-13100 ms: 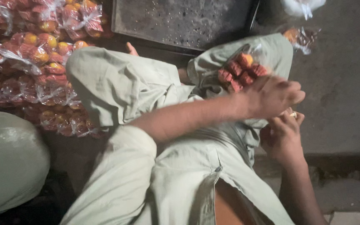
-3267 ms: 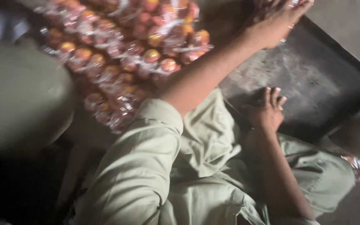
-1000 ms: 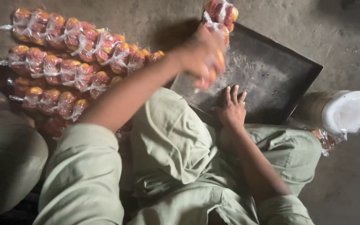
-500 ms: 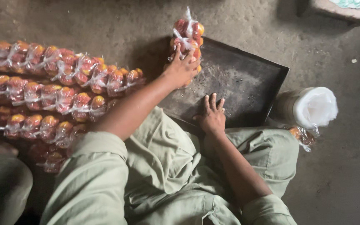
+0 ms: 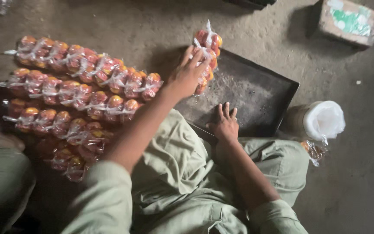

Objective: The person sits on the floor and wraps small round orange items in clear plastic, twisting the wrap closed around each item by hand. They gather the wrapped items into rows, tie groups together with white ribbon, and arrange the finished bundles on the floor and on a metal tray.

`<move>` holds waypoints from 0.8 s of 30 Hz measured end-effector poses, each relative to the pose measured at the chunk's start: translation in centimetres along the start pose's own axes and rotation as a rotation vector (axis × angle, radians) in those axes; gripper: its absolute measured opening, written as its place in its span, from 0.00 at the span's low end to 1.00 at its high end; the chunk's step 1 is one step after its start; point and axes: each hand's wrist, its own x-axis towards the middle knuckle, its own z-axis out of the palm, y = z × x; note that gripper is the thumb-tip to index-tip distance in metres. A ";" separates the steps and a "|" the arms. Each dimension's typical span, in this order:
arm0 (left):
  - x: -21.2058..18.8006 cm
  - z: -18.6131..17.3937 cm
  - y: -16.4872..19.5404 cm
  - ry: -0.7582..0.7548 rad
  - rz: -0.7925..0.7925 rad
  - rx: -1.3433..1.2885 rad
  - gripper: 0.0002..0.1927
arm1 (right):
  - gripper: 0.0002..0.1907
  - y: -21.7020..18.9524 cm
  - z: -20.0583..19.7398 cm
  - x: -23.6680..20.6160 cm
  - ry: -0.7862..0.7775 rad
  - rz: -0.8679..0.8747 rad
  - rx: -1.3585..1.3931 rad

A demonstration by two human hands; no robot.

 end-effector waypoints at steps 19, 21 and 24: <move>-34.7 -9.9 11.2 0.293 -0.402 -0.168 0.27 | 0.08 -0.9 6.7 -3.5 0.256 -0.697 0.237; -36.6 -8.3 10.9 0.383 -0.506 -0.298 0.27 | 0.13 -1.3 6.6 -4.0 0.078 -0.670 0.446; -39.7 -6.8 10.0 0.432 -0.724 -0.312 0.27 | 0.06 -0.9 6.2 -4.0 -0.215 -0.431 0.824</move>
